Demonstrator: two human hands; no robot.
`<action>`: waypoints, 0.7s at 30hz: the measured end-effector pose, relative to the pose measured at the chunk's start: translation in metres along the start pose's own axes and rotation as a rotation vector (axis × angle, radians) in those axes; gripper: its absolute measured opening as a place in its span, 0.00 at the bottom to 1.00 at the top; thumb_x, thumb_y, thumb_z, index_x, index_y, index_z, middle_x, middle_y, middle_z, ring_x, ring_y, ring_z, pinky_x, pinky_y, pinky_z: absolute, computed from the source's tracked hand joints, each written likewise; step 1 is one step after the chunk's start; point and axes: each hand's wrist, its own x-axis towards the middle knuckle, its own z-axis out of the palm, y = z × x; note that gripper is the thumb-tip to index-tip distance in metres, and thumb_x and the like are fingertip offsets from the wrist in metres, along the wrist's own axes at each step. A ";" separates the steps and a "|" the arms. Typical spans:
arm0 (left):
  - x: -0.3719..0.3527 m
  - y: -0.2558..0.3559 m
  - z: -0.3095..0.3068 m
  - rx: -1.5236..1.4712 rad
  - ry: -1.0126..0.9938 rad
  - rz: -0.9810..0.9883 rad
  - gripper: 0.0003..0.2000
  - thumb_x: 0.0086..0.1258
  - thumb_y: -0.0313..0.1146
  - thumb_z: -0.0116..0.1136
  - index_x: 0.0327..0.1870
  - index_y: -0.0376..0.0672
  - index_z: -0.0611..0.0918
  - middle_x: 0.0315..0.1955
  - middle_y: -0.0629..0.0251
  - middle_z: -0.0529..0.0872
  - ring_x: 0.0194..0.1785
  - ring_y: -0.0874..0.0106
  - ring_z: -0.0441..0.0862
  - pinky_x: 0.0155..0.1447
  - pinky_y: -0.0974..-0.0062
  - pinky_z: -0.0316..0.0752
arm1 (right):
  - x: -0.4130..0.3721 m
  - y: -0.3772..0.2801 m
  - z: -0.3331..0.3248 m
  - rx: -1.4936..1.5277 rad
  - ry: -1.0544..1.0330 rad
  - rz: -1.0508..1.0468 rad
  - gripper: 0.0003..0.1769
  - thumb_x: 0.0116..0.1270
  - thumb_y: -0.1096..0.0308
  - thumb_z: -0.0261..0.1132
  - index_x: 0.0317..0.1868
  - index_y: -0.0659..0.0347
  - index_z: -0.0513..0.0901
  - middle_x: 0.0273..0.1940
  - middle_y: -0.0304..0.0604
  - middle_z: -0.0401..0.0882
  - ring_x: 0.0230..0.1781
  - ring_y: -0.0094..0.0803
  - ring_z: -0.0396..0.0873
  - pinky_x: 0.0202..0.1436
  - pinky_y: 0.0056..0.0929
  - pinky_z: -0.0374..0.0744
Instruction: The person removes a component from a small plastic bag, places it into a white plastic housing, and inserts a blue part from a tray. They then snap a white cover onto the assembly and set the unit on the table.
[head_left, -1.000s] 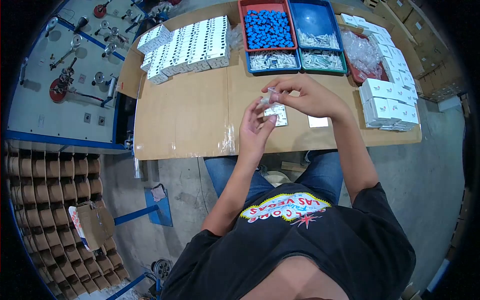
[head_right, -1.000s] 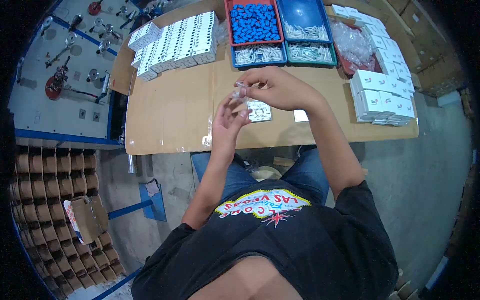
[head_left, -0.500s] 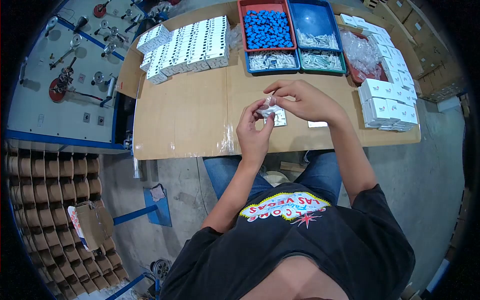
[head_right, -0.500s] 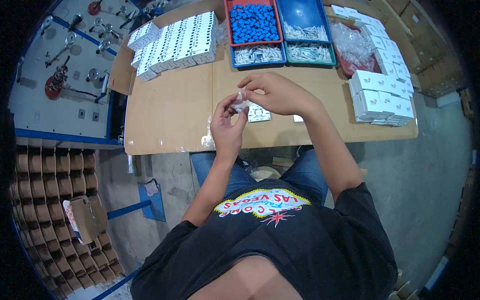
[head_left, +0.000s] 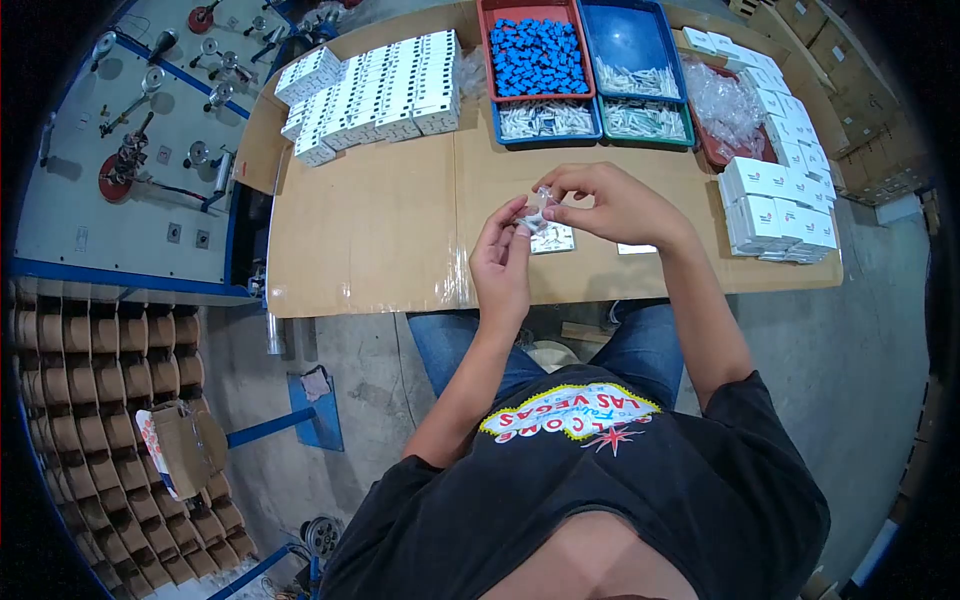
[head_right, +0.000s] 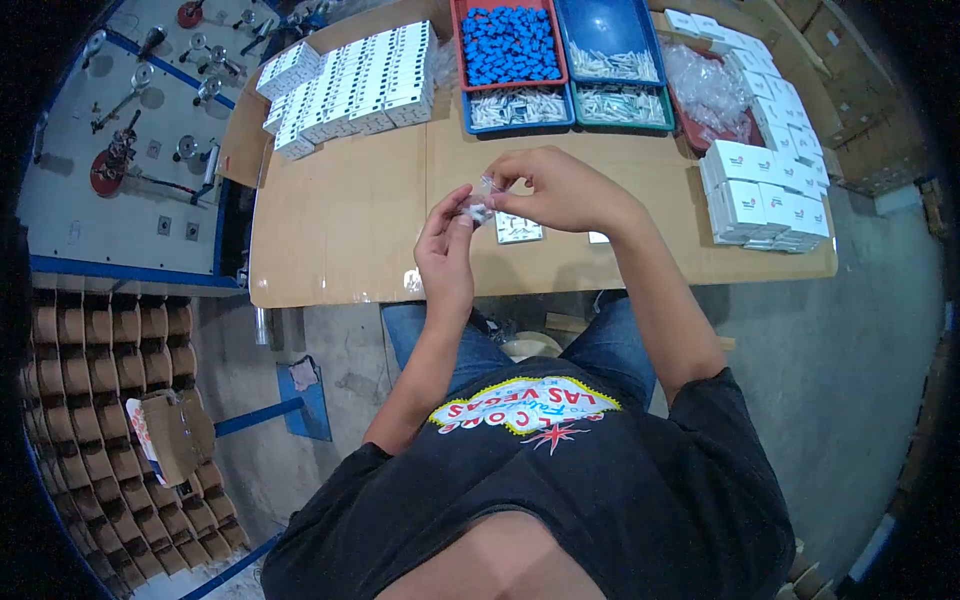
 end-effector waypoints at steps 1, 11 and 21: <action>0.000 -0.003 -0.002 0.003 0.018 -0.034 0.17 0.80 0.23 0.57 0.67 0.31 0.79 0.58 0.58 0.84 0.60 0.73 0.83 0.67 0.74 0.77 | 0.000 0.000 0.001 0.009 0.004 0.029 0.14 0.74 0.63 0.70 0.43 0.68 0.87 0.56 0.49 0.87 0.50 0.37 0.85 0.56 0.35 0.81; 0.001 -0.002 -0.002 -0.017 0.048 -0.069 0.16 0.81 0.26 0.59 0.65 0.30 0.80 0.57 0.58 0.85 0.60 0.73 0.83 0.67 0.74 0.77 | -0.002 -0.001 0.008 0.132 0.027 0.080 0.17 0.78 0.60 0.66 0.44 0.69 0.89 0.58 0.48 0.86 0.48 0.32 0.84 0.53 0.35 0.82; 0.000 -0.004 -0.001 -0.081 0.070 -0.039 0.17 0.79 0.24 0.62 0.65 0.30 0.77 0.56 0.57 0.84 0.58 0.73 0.83 0.65 0.75 0.78 | -0.003 0.006 0.018 0.298 0.056 0.092 0.12 0.74 0.64 0.71 0.50 0.65 0.89 0.57 0.42 0.87 0.51 0.28 0.84 0.53 0.31 0.81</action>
